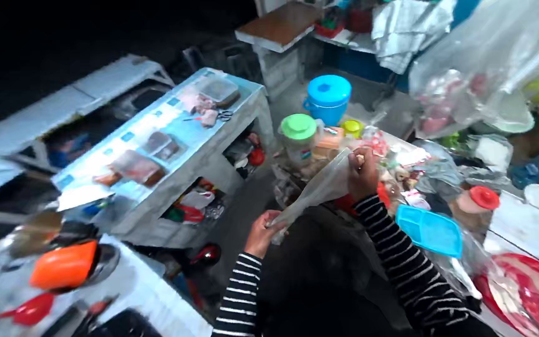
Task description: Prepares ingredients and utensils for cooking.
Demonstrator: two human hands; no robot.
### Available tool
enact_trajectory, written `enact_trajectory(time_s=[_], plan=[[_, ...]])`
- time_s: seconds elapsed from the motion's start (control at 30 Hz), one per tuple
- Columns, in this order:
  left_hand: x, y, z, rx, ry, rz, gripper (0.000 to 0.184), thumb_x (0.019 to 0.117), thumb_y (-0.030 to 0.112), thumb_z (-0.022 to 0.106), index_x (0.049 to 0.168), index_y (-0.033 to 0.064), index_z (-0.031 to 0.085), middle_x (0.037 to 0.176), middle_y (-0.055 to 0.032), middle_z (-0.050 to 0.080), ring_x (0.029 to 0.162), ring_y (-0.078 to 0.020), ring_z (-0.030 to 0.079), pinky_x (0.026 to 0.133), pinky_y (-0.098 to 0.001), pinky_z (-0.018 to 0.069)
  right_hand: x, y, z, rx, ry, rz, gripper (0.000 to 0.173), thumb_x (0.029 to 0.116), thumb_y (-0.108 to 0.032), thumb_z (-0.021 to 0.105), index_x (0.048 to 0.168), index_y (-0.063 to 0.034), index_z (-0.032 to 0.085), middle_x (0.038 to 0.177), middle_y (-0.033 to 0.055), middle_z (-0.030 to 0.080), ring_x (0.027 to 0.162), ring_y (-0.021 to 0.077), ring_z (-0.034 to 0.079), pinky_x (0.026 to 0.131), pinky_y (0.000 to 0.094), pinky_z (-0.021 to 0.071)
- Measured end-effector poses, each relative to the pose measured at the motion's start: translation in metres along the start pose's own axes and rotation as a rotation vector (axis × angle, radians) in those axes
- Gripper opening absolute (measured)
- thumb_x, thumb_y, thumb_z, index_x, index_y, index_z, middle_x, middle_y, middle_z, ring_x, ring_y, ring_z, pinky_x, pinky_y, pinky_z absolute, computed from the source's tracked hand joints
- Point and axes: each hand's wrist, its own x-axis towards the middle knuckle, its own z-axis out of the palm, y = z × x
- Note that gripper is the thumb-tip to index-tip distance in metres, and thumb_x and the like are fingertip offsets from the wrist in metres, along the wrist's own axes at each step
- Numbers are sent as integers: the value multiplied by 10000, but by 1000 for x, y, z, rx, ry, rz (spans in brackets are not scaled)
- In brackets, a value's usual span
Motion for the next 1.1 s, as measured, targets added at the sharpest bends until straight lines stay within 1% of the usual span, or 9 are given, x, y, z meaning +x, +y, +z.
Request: enact_trajectory(time_s=[0.1,0.23,0.4,0.53,0.63,0.73,0.87,1.0,1.1], plan=[[-25,-1,-61,-37,221,-34,193,1012,202,624,1101,47,696,793,-36,692,560,-94,593,478,-250,494,5,-27,50,-48,-141,-36,287,1082,-298,518,1264,-88,590,778,133,635,682,320,640,682,568,543],[-45,-7,-102,-555,541,-20,377,1101,345,448,1230,46,639,974,-92,718,713,-143,664,564,-284,549,-3,-54,132,-121,-347,-22,321,1081,-328,520,1289,-103,618,851,167,684,776,364,679,759,592,547],[-56,-7,-118,-685,781,-44,631,1080,585,284,1254,74,613,970,-126,710,671,-211,660,511,-362,541,-55,-78,212,-218,-541,-259,467,1010,-356,608,1378,-68,593,1377,217,600,1310,440,533,1063,643,436],[-63,1,-132,-564,916,-21,610,1119,477,203,1510,60,415,1398,-156,570,1170,-205,609,938,-414,535,-134,-116,246,45,-995,-442,525,976,-504,637,1202,-33,687,1162,139,708,1060,249,691,959,435,571],[-58,-1,-144,-403,931,82,533,1136,356,195,1402,14,505,1263,-106,634,1128,-107,614,983,-316,518,-167,-140,275,191,-1260,-366,640,889,-532,735,1268,-28,623,1116,105,697,961,214,687,862,425,585],[-53,-10,-166,-231,881,103,544,1129,321,267,1496,-47,429,1513,-189,487,1397,-162,466,1191,-340,354,-160,-151,314,50,-1227,-390,426,909,-332,729,1231,-60,670,1055,107,737,957,249,718,885,490,590],[-20,-26,-199,11,1042,-43,400,1051,309,575,1281,-13,628,1191,-148,698,1132,-186,664,1033,-398,521,-141,-166,374,-34,-1223,-328,369,918,-238,729,1247,-84,660,1024,112,743,931,265,725,870,502,589],[18,-37,-244,133,1150,-322,362,1082,249,480,1069,-30,712,972,-188,713,928,-290,693,894,-511,548,-123,-185,431,0,-1200,-415,371,923,-167,695,1272,-51,642,1030,130,742,897,277,731,837,511,601],[38,-42,-290,277,918,-602,393,1067,344,495,1213,38,692,1225,-202,678,1149,-357,656,1010,-579,502,-94,-202,469,-17,-1253,-557,344,928,-97,639,1270,-65,667,999,121,747,860,260,729,805,492,604]])
